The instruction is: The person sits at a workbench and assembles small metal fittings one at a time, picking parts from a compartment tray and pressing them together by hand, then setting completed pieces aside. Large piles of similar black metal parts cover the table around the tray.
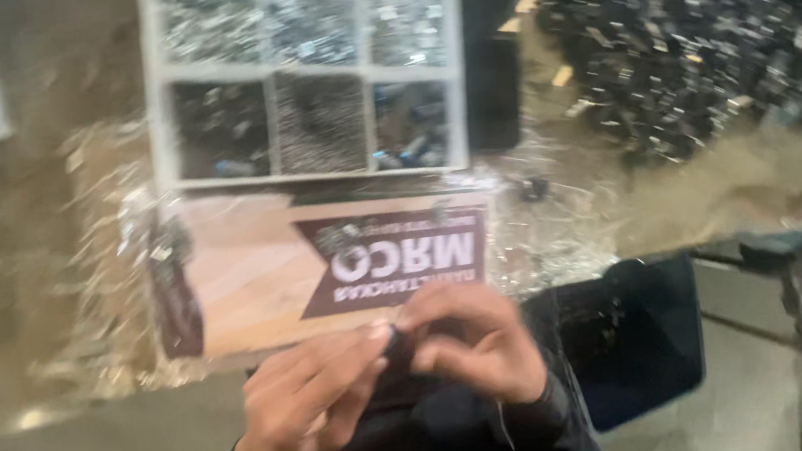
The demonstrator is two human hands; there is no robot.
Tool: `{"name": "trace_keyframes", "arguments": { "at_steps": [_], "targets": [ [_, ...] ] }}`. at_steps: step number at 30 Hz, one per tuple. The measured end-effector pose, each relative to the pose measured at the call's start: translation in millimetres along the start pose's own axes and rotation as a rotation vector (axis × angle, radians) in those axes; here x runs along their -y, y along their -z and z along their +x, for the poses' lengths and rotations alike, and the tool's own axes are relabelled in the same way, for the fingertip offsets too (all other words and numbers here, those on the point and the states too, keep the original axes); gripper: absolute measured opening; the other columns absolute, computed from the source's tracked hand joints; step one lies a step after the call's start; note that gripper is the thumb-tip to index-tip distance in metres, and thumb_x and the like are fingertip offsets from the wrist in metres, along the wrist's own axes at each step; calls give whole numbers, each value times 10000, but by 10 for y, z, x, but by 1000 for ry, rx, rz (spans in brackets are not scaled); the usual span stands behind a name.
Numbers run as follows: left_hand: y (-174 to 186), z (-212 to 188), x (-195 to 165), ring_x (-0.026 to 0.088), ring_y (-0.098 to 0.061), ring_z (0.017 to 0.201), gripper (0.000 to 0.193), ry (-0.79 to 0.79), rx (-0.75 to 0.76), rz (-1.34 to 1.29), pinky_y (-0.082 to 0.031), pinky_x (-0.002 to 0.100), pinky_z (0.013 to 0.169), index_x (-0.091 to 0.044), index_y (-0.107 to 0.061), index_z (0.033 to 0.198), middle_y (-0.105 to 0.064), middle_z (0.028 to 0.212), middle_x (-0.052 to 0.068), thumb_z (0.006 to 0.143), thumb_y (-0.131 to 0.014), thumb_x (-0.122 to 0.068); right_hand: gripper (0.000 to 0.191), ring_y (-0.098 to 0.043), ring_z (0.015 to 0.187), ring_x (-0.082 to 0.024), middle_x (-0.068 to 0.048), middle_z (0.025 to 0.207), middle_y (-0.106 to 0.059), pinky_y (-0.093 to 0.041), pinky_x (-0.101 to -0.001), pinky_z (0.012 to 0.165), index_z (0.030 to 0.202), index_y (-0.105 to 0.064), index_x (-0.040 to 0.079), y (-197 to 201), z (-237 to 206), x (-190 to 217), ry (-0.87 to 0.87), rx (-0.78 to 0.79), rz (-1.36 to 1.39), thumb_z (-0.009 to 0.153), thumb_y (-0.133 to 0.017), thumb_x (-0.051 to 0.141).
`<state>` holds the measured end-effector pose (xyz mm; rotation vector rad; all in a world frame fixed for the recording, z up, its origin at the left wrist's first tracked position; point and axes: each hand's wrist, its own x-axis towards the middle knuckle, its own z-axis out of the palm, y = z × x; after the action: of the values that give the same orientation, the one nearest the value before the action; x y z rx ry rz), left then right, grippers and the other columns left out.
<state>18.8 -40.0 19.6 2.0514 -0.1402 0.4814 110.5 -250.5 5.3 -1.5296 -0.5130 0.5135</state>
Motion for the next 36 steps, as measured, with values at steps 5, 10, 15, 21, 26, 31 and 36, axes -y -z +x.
{"name": "trace_keyframes", "arguments": {
  "at_steps": [5, 10, 15, 21, 26, 31, 36],
  "targets": [
    [-53, 55, -5, 224, -790, 906, 299, 154, -68, -32, -612, 283, 763, -59, -729, 1138, -778, 1035, 108, 854, -767, 27, 307, -603, 1109, -389, -172, 1179, -661, -461, -456, 989, 1165, -722, -1, 481, 119, -52, 226, -710, -1342, 925, -812, 168],
    [-141, 165, -15, 241, -791, 947, 281, 161, -83, -104, -617, 298, 801, -52, -717, 1140, -773, 1060, 121, 874, -750, 34, 228, -628, 1131, -341, -132, 1215, -681, -470, -432, 1031, 1162, -715, 49, 640, 313, -162, 186, -633, -1222, 960, -787, 124],
    [-193, 218, -34, 265, -787, 954, 306, 135, -54, -145, -612, 320, 794, -64, -720, 1158, -779, 1053, 114, 868, -769, 20, 212, -619, 918, -145, -96, 1190, -671, -498, -251, 726, 1138, -712, 23, 327, -3, -72, 1, -555, -375, 929, -689, -8],
    [-212, 270, -35, 262, -785, 962, 311, 108, -4, -190, -619, 327, 803, -62, -709, 1160, -769, 1053, 108, 866, -783, 9, 273, -663, 795, -114, -77, 1004, -654, -524, -220, 664, 1124, -735, 1, 114, -174, 71, -31, -293, -312, 877, -685, -106],
    [-169, 240, -104, 236, -768, 860, 309, 106, 31, -167, -601, 314, 719, -69, -715, 1151, -772, 1027, 91, 860, -788, 6, 288, -678, 768, -119, -97, 989, -658, -550, -225, 660, 1111, -753, -15, 176, -170, 174, -80, -229, -192, 864, -679, -144],
    [-122, 221, -127, 236, -767, 881, 303, 64, -7, -131, -604, 317, 739, -69, -702, 1153, -766, 1034, 88, 872, -786, 7, 281, -685, 763, -118, -99, 992, -667, -557, -225, 660, 1111, -750, -17, 201, -198, 215, -77, -214, -198, 864, -682, -130],
    [-72, 214, -108, 250, -773, 914, 314, 1, 1, -73, -616, 327, 766, -52, -695, 1161, -760, 1042, 103, 866, -789, 2, 285, -692, 766, -123, -82, 972, -688, -562, -223, 651, 1112, -756, 8, 179, -55, 340, -22, -98, -302, 845, -730, -90]
  ]
}}
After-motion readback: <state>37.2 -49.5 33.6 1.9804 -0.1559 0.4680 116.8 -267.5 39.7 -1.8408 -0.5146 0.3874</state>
